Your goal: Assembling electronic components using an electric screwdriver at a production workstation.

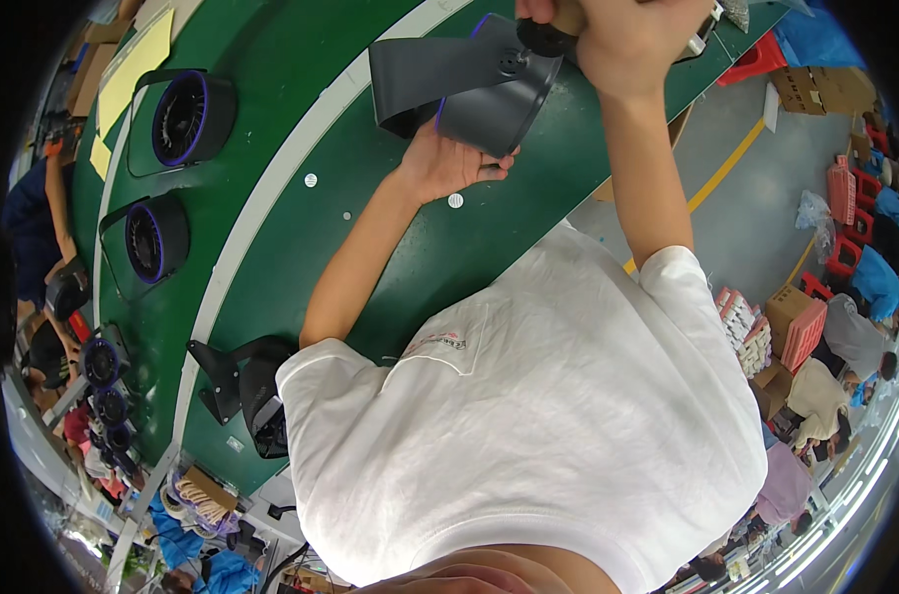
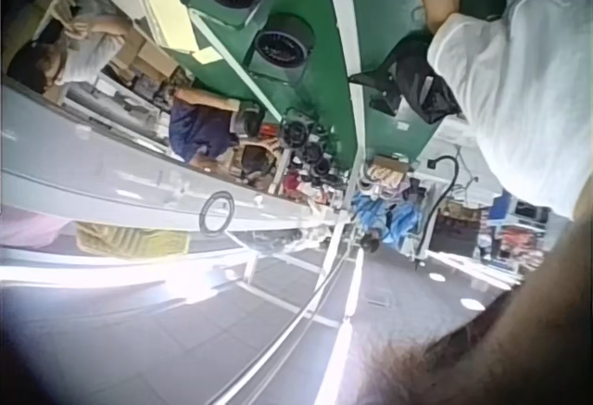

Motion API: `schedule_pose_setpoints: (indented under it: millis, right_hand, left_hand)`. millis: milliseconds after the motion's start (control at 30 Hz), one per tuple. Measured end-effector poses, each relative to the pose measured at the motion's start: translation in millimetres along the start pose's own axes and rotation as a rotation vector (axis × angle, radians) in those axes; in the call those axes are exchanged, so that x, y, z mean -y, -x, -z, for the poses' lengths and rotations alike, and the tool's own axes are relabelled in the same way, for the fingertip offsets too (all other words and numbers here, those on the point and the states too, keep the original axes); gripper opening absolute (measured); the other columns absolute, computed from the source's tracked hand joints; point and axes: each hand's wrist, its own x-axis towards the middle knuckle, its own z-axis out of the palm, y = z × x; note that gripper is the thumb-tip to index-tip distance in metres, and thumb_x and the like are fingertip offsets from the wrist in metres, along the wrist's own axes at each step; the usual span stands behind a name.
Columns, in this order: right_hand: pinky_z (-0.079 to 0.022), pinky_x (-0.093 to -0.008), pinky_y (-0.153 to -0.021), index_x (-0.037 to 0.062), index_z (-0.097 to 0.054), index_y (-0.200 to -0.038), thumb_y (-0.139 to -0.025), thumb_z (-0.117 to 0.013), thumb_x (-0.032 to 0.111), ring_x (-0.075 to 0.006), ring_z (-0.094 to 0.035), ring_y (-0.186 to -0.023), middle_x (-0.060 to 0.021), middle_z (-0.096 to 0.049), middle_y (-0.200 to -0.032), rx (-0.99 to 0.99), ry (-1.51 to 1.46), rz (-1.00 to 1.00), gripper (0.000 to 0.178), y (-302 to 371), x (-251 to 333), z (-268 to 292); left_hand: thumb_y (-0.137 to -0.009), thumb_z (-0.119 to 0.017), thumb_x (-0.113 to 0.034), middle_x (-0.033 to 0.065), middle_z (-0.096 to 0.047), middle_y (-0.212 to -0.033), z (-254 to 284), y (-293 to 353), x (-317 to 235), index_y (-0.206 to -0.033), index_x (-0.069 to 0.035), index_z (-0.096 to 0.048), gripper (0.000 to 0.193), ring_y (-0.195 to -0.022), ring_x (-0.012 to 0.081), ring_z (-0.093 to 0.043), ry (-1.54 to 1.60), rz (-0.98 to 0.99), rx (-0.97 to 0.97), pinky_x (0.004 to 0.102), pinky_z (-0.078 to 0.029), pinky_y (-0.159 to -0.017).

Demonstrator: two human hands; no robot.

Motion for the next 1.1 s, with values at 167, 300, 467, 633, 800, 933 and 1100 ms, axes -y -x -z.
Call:
schedule_pose_setpoints:
  millis: [167,300,467,633,800,933,1100]
  right_hand:
    - [-0.04,-0.0259,-0.041,-0.0021,-0.031,-0.14,-0.087,-0.062,0.007,-0.0129,-0.046,-0.041,-0.0038,-0.048,-0.061,-0.005,-0.114,-0.009,0.062,8.7,-2.5,-3.9]
    - [-0.04,-0.026,-0.041,-0.0016,-0.03,-0.138,-0.086,-0.064,0.009,-0.0131,-0.046,-0.041,-0.0035,-0.048,-0.059,0.006,-0.127,-0.015,0.063,16.6,-0.4,-1.5]
    - [-0.04,-0.0263,-0.04,-0.0008,-0.03,-0.137,-0.084,-0.066,0.009,-0.0134,-0.046,-0.041,-0.0035,-0.047,-0.057,0.068,-0.15,-0.041,0.065,14.3,-1.9,-2.1]
    - [-0.04,-0.0281,-0.039,0.0018,-0.032,-0.138,-0.088,-0.065,0.023,-0.0147,-0.045,-0.04,-0.0045,-0.047,-0.057,0.048,-0.206,-0.042,0.063,14.4,-11.1,9.6]
    - [-0.044,-0.0346,-0.047,-0.0077,-0.034,-0.138,-0.087,-0.053,0.0,-0.0183,-0.045,-0.047,-0.0095,-0.047,-0.067,0.064,-0.384,0.173,0.055,12.9,-34.4,75.3]
    - [-0.044,-0.0345,-0.05,-0.0055,-0.035,-0.138,-0.088,-0.056,0.005,-0.0175,-0.045,-0.05,-0.0085,-0.045,-0.066,-0.145,-0.164,0.156,0.055,-3.2,-23.5,114.2]
    - [-0.044,-0.0326,-0.053,-0.0025,-0.034,-0.142,-0.098,-0.053,0.036,-0.0159,-0.044,-0.052,-0.0064,-0.043,-0.067,-0.184,-0.202,0.021,0.062,0.0,-43.7,149.4]
  left_hand:
    - [-0.101,-0.03,-0.058,0.0202,-0.065,-0.112,-8.6,-0.6,3.2,-0.128,0.002,-0.054,0.07,-0.094,0.0339,-0.066,-0.02,0.007,0.026,0.0474,-0.052,-0.089]
    - [-0.101,-0.029,-0.057,0.02,-0.065,-0.112,-11.3,0.9,4.6,-0.128,0.002,-0.053,0.069,-0.093,0.0335,-0.066,-0.018,0.011,0.044,0.047,-0.052,-0.089]
    - [-0.102,-0.028,-0.055,0.0198,-0.065,-0.113,-11.2,2.7,3.1,-0.129,0.001,-0.053,0.068,-0.093,0.034,-0.066,-0.011,0.009,0.037,0.0474,-0.052,-0.09]
    - [-0.102,-0.033,-0.053,0.0186,-0.063,-0.119,-42.5,5.1,-5.8,-0.133,0.001,-0.05,0.064,-0.098,0.0356,-0.066,0.102,-0.016,-0.207,0.054,-0.05,-0.097]
    - [-0.101,-0.041,-0.051,0.0184,-0.06,-0.126,-67.3,36.0,-53.3,-0.135,0.0,-0.048,0.062,-0.105,0.0347,-0.065,-0.518,-0.35,-0.447,0.0579,-0.052,-0.097]
    - [-0.1,-0.044,-0.049,0.0166,-0.06,-0.123,-59.7,83.0,-172.5,-0.134,-0.005,-0.05,0.056,-0.104,0.0287,-0.066,-1.095,-0.476,-0.746,0.0446,-0.06,-0.084]
    - [-0.099,-0.051,-0.03,0.0141,-0.066,-0.113,-52.6,139.2,-280.0,-0.128,-0.002,-0.057,0.04,-0.094,0.0249,-0.069,-1.275,-0.608,-1.025,0.0379,-0.058,-0.075]
